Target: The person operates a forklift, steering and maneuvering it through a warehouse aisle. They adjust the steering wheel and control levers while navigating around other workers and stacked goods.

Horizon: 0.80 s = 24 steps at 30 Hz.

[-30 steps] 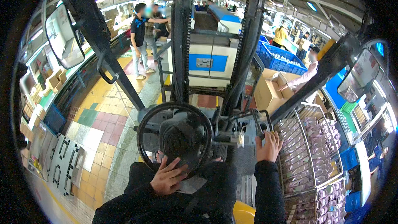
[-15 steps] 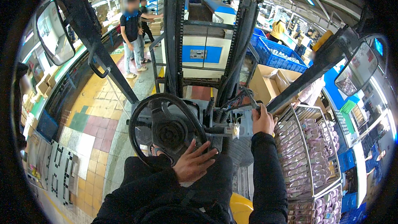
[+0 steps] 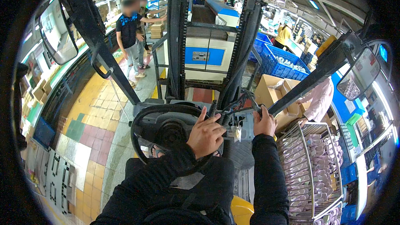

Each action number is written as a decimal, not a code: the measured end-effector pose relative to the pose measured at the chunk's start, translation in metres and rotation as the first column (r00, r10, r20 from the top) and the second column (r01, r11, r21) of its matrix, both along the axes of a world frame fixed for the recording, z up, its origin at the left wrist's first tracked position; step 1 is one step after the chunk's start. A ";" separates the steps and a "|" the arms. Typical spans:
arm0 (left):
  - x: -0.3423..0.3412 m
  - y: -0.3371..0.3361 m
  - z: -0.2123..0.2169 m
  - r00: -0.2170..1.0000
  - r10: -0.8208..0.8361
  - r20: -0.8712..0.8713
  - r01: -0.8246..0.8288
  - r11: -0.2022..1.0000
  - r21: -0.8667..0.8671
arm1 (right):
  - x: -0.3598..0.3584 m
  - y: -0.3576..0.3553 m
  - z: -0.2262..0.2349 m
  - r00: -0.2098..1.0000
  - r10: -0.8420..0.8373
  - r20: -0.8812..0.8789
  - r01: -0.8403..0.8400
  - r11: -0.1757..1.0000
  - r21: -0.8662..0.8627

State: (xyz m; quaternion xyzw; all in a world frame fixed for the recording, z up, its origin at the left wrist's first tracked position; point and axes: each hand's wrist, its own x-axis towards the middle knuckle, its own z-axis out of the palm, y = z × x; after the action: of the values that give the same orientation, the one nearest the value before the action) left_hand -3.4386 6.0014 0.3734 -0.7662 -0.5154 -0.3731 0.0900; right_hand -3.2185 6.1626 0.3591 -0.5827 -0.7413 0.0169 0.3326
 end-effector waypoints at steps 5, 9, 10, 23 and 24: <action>-0.028 0.065 -0.002 0.999 0.024 0.042 -0.026 0.998 0.050 | -0.032 0.076 0.004 1.000 -0.001 -0.008 0.001 1.000 -0.010; -0.056 0.122 0.001 0.999 0.021 0.025 -0.021 1.000 0.014 | -0.062 0.136 0.006 1.000 -0.019 0.019 0.019 1.000 -0.011; -0.062 0.137 0.001 0.999 0.013 0.033 -0.015 0.999 0.044 | -0.068 0.151 0.006 1.000 -0.021 0.017 0.021 1.000 -0.019; -0.155 0.336 -0.006 0.999 -0.050 -0.002 0.050 0.998 0.026 | -0.160 0.354 0.002 1.000 -0.003 -0.010 0.003 1.000 -0.008; -0.161 0.348 -0.009 0.998 -0.065 -0.007 0.065 0.998 0.017 | -0.167 0.370 0.001 1.000 0.005 -0.001 -0.005 1.000 0.003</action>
State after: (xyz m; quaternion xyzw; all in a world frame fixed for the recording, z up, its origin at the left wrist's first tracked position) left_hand -3.5992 6.3499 0.3648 -0.7829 -0.4866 -0.3780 0.0861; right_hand -3.3852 6.5325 0.3605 -0.5803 -0.7427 0.0171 0.3338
